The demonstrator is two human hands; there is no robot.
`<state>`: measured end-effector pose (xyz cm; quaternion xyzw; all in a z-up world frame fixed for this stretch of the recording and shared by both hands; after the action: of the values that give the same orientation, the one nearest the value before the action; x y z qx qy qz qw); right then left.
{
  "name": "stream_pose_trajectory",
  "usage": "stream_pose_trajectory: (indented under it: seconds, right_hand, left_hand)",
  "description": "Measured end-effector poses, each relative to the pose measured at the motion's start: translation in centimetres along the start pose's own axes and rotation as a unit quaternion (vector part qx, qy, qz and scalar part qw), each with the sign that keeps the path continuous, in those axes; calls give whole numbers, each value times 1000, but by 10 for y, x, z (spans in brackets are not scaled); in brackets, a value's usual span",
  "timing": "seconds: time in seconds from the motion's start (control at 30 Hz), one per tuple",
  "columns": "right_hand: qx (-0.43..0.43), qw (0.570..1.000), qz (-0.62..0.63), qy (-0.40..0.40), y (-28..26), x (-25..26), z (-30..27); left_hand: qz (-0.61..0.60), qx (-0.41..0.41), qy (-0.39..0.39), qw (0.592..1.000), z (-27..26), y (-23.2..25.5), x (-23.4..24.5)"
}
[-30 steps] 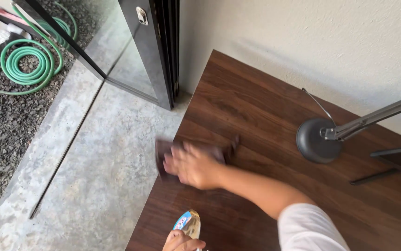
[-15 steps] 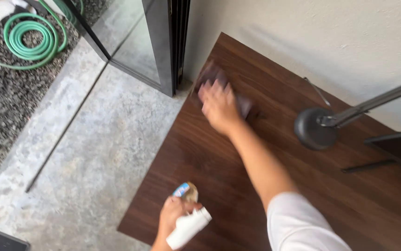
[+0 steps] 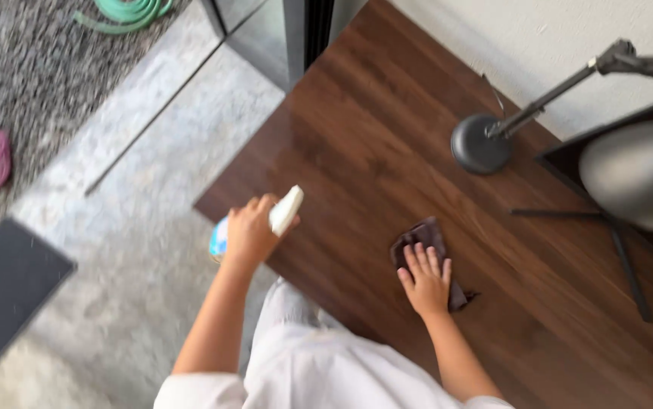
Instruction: Cleaning a wooden desk and a computer monitor using a cleaning spray and a cloth.
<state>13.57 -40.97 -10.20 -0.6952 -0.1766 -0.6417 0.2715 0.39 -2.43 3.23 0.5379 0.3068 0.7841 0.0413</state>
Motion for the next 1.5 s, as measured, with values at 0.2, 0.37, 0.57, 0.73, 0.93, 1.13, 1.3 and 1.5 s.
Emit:
stream_pose_trajectory:
  seconds: [0.2, 0.37, 0.57, 0.73, 0.93, 1.13, 1.3, 1.5]
  right_hand:
    - [-37, 999, -8, -18, 58, -17, -49]
    - [-36, 999, -5, -18, 59, -23, -51]
    - [-44, 999, -14, -18, 60, -26, -50]
    - [-78, 997, 14, -5, 59, -33, -24]
    - [-214, 976, 4, 35, 36, -33, 76]
    - [-208, 977, -40, 5, -61, -48, 190]
    - [-66, 985, 83, 134, -133, -86, 236]
    - [286, 939, 191, 29, -363, -40, 146]
  left_hand:
    - [108, 182, -5, 977, -58, -19, -12]
    - [76, 225, 47, 970, -81, -9, -3]
    - [14, 250, 30, 968, -82, -14, 10]
    - [34, 289, 2, 957, -83, -55, 15]
    - [-12, 282, -12, 959, -81, -104, 18]
    - [-32, 266, -65, 961, -73, -131, 19]
    - [-23, 269, -87, 959, -71, -148, 31]
    - [-143, 185, 53, 971, -74, -158, 65]
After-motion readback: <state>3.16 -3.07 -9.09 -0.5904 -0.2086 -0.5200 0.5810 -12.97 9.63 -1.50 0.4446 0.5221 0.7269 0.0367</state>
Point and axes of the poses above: each hand's wrist, its own z-axis towards the middle knuckle, its own x-axis out of the back of the hand, y = z × x, the point moved 7 cm from there along z, towards the middle knuckle, and after that the axes turned 4 degrees about -x, right-handed, at the moved point
